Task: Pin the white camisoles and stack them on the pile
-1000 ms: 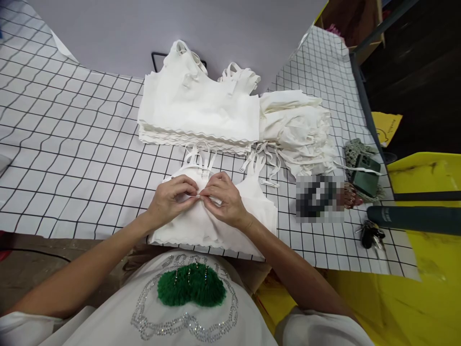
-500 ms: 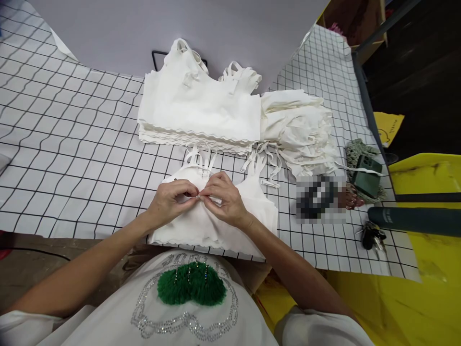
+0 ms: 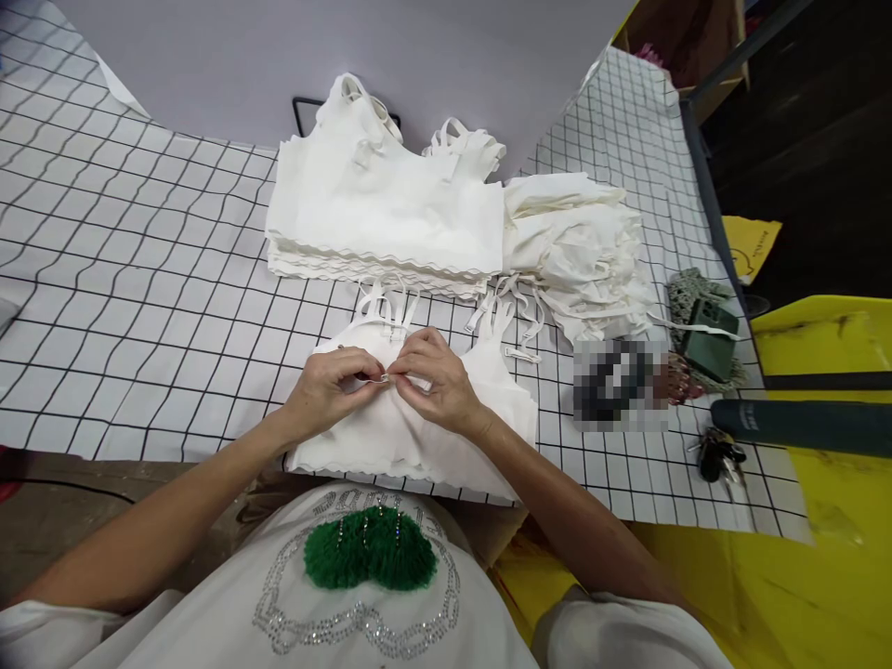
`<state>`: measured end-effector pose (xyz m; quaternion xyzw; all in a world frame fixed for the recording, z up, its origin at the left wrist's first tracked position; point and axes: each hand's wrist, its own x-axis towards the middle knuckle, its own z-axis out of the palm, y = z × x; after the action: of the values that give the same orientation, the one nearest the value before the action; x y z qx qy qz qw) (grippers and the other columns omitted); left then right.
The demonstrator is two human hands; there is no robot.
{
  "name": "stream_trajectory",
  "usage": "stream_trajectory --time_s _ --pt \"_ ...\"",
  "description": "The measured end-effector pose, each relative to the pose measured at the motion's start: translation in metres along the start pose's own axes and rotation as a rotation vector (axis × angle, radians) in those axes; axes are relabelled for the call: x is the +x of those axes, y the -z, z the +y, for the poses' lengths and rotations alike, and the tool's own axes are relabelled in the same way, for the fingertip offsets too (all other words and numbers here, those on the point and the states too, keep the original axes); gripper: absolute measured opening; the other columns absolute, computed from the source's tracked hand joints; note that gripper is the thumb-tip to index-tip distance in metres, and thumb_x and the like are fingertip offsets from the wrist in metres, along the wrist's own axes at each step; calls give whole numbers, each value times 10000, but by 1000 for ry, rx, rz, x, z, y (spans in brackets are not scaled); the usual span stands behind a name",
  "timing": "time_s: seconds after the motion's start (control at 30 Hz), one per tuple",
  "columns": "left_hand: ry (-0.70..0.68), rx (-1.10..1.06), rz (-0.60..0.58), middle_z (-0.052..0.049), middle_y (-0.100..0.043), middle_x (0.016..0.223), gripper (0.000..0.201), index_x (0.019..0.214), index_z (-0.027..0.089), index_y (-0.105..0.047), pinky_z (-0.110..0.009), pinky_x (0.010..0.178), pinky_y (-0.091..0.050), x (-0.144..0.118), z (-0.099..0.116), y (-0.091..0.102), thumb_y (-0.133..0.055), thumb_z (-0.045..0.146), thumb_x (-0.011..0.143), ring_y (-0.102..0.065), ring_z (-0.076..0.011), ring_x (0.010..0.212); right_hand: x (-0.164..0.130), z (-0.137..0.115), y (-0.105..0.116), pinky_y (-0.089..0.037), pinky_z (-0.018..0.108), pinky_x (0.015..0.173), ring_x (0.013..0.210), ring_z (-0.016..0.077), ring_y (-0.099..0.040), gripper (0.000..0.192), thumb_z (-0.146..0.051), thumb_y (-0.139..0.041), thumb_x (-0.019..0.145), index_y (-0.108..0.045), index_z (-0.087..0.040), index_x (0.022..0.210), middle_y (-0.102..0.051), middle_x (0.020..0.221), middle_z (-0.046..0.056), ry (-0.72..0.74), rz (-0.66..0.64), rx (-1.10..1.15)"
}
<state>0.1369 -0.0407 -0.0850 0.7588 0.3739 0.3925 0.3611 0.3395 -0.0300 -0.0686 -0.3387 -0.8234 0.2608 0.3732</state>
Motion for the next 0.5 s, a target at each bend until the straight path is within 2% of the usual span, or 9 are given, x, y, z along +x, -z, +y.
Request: stream_trajectory --time_s 0.5 --pt "-6 5 -10 -27 -729 774 99 797 172 -665 -258 662 -529 0 -1 0 -651 144 892 -660 -144 695 -1 3 -2 -510 423 766 863 221 -562 122 -121 -617 886 -675 -229 884 -660 764 42 44 -6 -5"
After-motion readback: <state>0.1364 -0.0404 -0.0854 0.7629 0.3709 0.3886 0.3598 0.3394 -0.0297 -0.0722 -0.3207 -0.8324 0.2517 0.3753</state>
